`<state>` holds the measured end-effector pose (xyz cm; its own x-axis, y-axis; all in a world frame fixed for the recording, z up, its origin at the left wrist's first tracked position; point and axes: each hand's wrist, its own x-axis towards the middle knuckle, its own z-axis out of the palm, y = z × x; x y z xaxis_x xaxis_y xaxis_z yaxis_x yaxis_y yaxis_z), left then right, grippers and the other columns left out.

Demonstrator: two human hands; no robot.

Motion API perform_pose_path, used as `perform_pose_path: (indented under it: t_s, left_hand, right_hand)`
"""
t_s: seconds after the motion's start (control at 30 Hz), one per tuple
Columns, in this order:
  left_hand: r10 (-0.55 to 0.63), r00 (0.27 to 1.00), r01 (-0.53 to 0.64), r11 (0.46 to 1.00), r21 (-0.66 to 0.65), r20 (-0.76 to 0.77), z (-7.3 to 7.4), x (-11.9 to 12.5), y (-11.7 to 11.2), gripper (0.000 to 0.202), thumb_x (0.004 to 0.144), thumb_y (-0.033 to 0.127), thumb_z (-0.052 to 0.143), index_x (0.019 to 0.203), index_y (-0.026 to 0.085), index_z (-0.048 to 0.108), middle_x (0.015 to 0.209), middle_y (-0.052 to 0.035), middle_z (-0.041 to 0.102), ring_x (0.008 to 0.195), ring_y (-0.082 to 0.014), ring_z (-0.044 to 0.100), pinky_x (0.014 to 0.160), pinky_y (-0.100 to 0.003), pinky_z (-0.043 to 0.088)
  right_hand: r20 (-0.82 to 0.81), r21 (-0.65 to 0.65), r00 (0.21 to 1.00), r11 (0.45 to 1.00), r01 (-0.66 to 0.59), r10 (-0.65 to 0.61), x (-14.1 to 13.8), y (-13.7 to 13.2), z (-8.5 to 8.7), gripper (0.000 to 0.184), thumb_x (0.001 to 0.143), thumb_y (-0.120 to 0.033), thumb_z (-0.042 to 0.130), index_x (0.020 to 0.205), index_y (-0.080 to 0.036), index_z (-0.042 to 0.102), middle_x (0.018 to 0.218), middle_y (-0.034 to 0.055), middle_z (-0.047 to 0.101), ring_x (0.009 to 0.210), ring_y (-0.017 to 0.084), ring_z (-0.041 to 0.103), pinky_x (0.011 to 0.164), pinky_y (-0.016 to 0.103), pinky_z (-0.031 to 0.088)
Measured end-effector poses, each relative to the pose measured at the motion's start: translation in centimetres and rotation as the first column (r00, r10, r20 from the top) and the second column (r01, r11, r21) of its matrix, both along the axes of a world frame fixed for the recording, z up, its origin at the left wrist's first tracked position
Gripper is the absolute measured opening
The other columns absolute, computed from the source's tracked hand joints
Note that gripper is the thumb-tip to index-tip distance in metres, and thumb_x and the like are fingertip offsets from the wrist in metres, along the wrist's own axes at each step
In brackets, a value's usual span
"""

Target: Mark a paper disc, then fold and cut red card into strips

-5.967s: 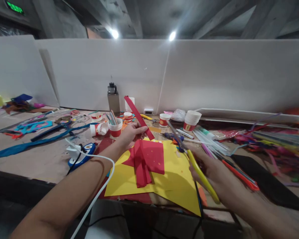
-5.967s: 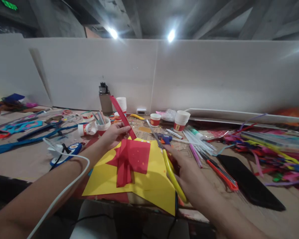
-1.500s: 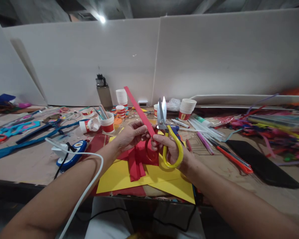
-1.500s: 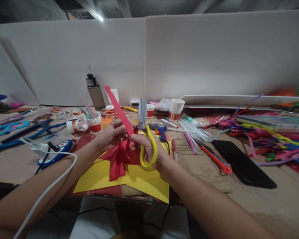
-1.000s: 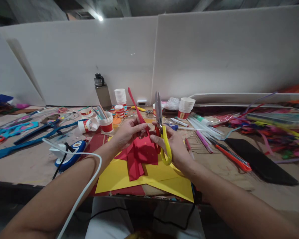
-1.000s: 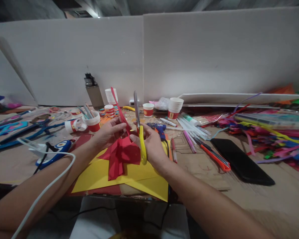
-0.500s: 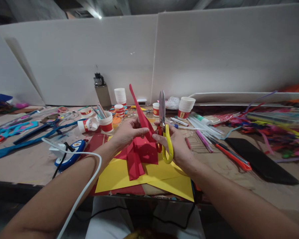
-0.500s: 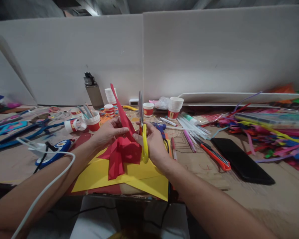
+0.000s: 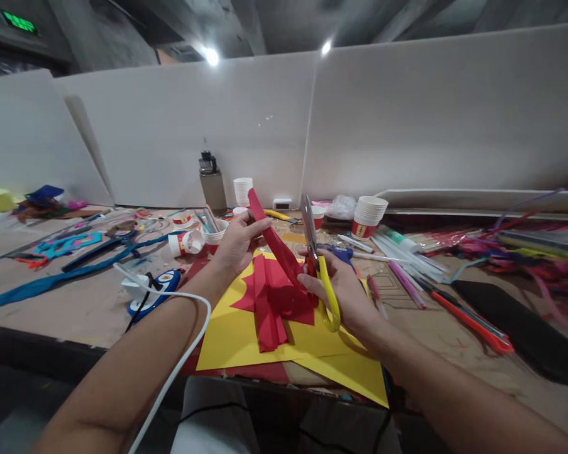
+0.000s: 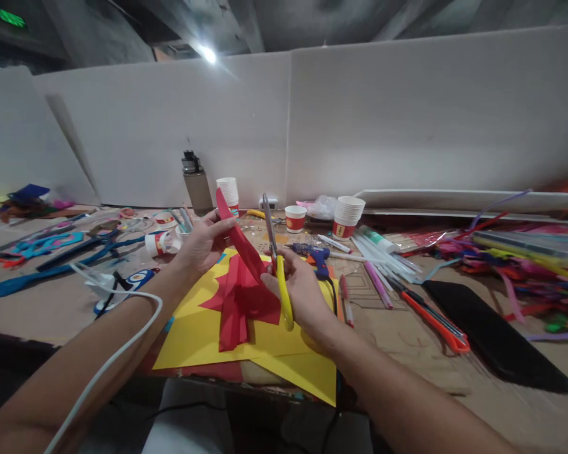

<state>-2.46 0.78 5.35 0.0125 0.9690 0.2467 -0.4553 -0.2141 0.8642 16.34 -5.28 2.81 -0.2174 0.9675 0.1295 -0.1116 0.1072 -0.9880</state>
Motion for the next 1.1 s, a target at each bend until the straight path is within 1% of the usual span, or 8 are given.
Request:
perform_pose_path:
  t_s: [0.13,0.23,0.4,0.5,0.7,0.9,1.0,1.1]
  left_hand:
    - [0.104,0.991,-0.104,0.995,-0.005,0.082,0.4,-1.2,1.1,0.031,0.057,0.018,0.079,0.078,0.017,0.055,0.070,0.0049,0.061,0.057,-0.0060,0.056,0.051,-0.018,0.041]
    - [0.122,0.986,-0.122,0.992,-0.012,0.115,0.3,-1.9,1.6,0.031,0.058,0.018,0.078,0.078,0.018,0.054,0.066,0.0057,0.060,0.054,-0.0056,0.055,0.048,-0.017,0.038]
    - [0.067,0.990,-0.067,0.998,-0.003,0.124,0.3,-2.0,1.4,0.031,0.062,0.024,0.078,0.084,0.018,0.057,0.067,0.0050,0.061,0.054,-0.0053,0.055,0.045,-0.017,0.036]
    - [0.072,0.992,-0.074,0.997,0.010,0.102,0.5,-1.9,1.3,0.032,0.062,0.028,0.080,0.084,0.018,0.058,0.068,0.0048,0.061,0.055,-0.0058,0.056,0.046,-0.018,0.038]
    - [0.084,0.975,-0.093,0.995,0.034,0.207,0.6,-2.2,1.5,0.033,0.060,0.019,0.080,0.084,0.018,0.058,0.072,0.0045,0.064,0.061,-0.0062,0.059,0.050,-0.017,0.039]
    - [0.075,0.975,-0.087,0.995,0.046,0.208,0.7,-2.3,1.3,0.032,0.063,0.018,0.079,0.086,0.018,0.057,0.078,0.0033,0.068,0.065,-0.0067,0.061,0.051,-0.017,0.039]
    - [0.037,0.979,-0.048,0.998,0.048,0.201,0.4,-2.0,1.2,0.033,0.063,0.021,0.079,0.088,0.019,0.057,0.077,0.0038,0.067,0.062,-0.0059,0.060,0.049,-0.017,0.038]
    - [-0.051,0.985,0.049,0.999,0.015,0.163,-0.1,-1.1,0.9,0.034,0.060,0.022,0.082,0.083,0.017,0.057,0.071,0.0044,0.064,0.057,-0.0051,0.057,0.049,-0.017,0.038]
  right_hand:
    - [0.071,0.024,0.997,0.999,0.029,-0.030,0.0,0.0,-0.3,0.053,0.062,-0.029,0.079,0.110,-0.020,0.058,0.083,0.0013,0.062,0.075,0.016,0.057,0.068,0.029,0.047]
    - [0.104,0.039,0.994,0.998,0.039,-0.043,0.0,-0.1,-0.3,0.055,0.059,-0.029,0.080,0.109,-0.019,0.057,0.083,0.0010,0.062,0.076,0.016,0.058,0.070,0.030,0.047]
    - [0.144,0.067,0.988,0.996,0.051,-0.060,-0.2,-0.3,0.1,0.054,0.061,-0.029,0.078,0.109,-0.018,0.057,0.079,-0.0001,0.059,0.072,0.015,0.055,0.067,0.029,0.046]
    - [0.130,0.076,0.991,0.997,0.033,-0.043,-0.3,-0.4,0.1,0.052,0.062,-0.028,0.076,0.109,-0.019,0.057,0.081,0.0008,0.060,0.073,0.015,0.057,0.068,0.030,0.047]
    - [0.126,0.073,0.990,0.996,0.057,-0.066,-0.5,-0.3,-0.1,0.053,0.062,-0.027,0.076,0.111,-0.020,0.056,0.088,0.0036,0.066,0.080,0.019,0.062,0.074,0.033,0.050]
    - [0.135,0.082,0.988,0.995,0.061,-0.072,-0.4,-0.5,0.0,0.051,0.062,-0.024,0.075,0.109,-0.019,0.057,0.087,0.0026,0.065,0.079,0.018,0.061,0.074,0.032,0.049]
    - [0.119,0.059,0.990,0.996,0.074,-0.080,-0.4,-0.6,0.0,0.053,0.061,-0.026,0.077,0.109,-0.020,0.056,0.084,0.0008,0.062,0.077,0.017,0.059,0.070,0.030,0.048]
    - [0.086,0.044,0.994,0.997,0.071,-0.074,-0.2,-0.6,0.0,0.056,0.062,-0.027,0.078,0.112,-0.020,0.056,0.084,0.0008,0.061,0.076,0.017,0.058,0.068,0.029,0.047]
